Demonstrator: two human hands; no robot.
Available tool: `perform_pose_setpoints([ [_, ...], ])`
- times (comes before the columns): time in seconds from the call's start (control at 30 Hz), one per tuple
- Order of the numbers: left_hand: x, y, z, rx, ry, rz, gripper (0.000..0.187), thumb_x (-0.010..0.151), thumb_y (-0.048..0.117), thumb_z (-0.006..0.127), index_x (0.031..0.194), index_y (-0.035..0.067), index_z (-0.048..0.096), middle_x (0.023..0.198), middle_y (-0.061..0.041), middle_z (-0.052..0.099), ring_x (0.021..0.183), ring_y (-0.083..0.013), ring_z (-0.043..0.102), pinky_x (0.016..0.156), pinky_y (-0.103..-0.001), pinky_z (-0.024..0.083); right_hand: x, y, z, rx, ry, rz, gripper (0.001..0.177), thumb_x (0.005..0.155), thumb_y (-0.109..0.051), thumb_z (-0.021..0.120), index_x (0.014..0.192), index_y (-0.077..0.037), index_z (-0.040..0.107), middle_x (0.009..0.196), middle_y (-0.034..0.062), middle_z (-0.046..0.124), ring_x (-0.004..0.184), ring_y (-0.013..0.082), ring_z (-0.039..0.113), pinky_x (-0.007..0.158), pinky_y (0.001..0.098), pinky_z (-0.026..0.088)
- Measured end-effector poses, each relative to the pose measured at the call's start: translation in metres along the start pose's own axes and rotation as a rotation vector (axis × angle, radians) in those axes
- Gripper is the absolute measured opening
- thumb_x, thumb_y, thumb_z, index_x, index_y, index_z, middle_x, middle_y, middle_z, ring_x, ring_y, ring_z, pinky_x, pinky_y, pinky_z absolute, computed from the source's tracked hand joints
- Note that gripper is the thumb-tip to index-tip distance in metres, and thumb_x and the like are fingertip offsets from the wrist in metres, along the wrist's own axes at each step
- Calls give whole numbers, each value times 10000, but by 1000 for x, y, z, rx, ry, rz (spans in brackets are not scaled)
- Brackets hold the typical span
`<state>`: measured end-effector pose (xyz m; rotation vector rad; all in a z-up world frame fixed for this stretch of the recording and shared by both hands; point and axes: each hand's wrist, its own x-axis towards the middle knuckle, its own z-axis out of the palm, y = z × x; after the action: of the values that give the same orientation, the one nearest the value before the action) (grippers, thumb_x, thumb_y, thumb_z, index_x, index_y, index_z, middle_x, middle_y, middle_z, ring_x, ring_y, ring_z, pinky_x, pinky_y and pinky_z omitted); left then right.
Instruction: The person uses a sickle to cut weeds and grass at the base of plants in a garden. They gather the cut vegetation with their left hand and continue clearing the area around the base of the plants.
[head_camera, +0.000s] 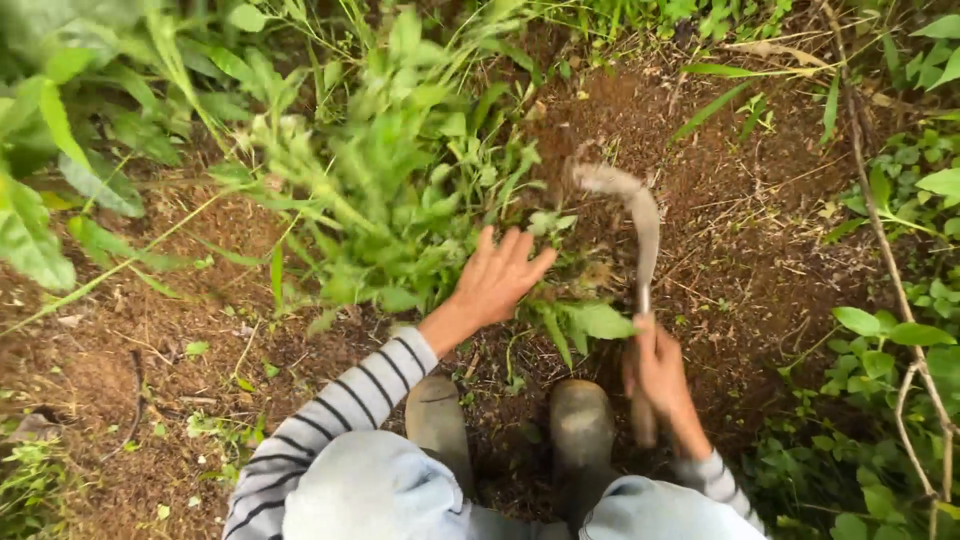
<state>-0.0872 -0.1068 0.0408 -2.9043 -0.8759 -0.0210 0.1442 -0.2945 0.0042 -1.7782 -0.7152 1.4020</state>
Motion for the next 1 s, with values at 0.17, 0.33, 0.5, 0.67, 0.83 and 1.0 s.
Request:
perform_pose_setpoints([
  [0.17,-11,23,21,58,203,-98,155,962,179,670,1090,181,583,1010,-140,684,964,-287,693,755,-453,484,-9,-31,-11,-9,208,-112,438,1138,-340,427,772,-127,540,465,82,548,365,190,543,463,308,477],
  [0.33,-18,34,23,51,241,-114,221,925,126,707,1121,170,614,1062,-177,677,1008,-318,682,770,-485,496,21,-46,-15,301,448,-60,466,1146,-498,398,890,-120,490,526,57,477,346,158,464,306,328,452],
  [0.5,-7,30,28,22,209,-132,246,908,148,700,1134,169,605,1076,-164,661,1016,-310,667,797,-476,477,-6,-24,-4,54,231,-14,476,1138,-372,414,802,-52,520,427,148,519,281,227,516,295,337,437],
  [0.67,-1,34,39,49,203,-114,342,895,145,723,1194,174,560,1141,-169,637,1043,-317,653,825,-494,480,23,-37,-7,61,214,20,518,1141,-491,332,908,-69,522,515,85,526,328,172,514,291,321,464],
  [0.83,3,26,15,54,212,-176,449,939,158,677,1336,184,469,1216,-166,605,1021,-256,678,854,-435,448,-11,-10,5,-186,-38,14,496,1082,-297,418,710,-13,581,376,147,542,278,259,563,383,384,490],
  [1.0,13,28,29,73,99,-174,687,838,258,820,1421,126,482,1404,-254,505,1028,-253,704,855,-414,413,62,-40,-13,0,262,-91,473,1167,-460,448,978,-45,571,647,110,579,470,182,558,358,321,522],
])
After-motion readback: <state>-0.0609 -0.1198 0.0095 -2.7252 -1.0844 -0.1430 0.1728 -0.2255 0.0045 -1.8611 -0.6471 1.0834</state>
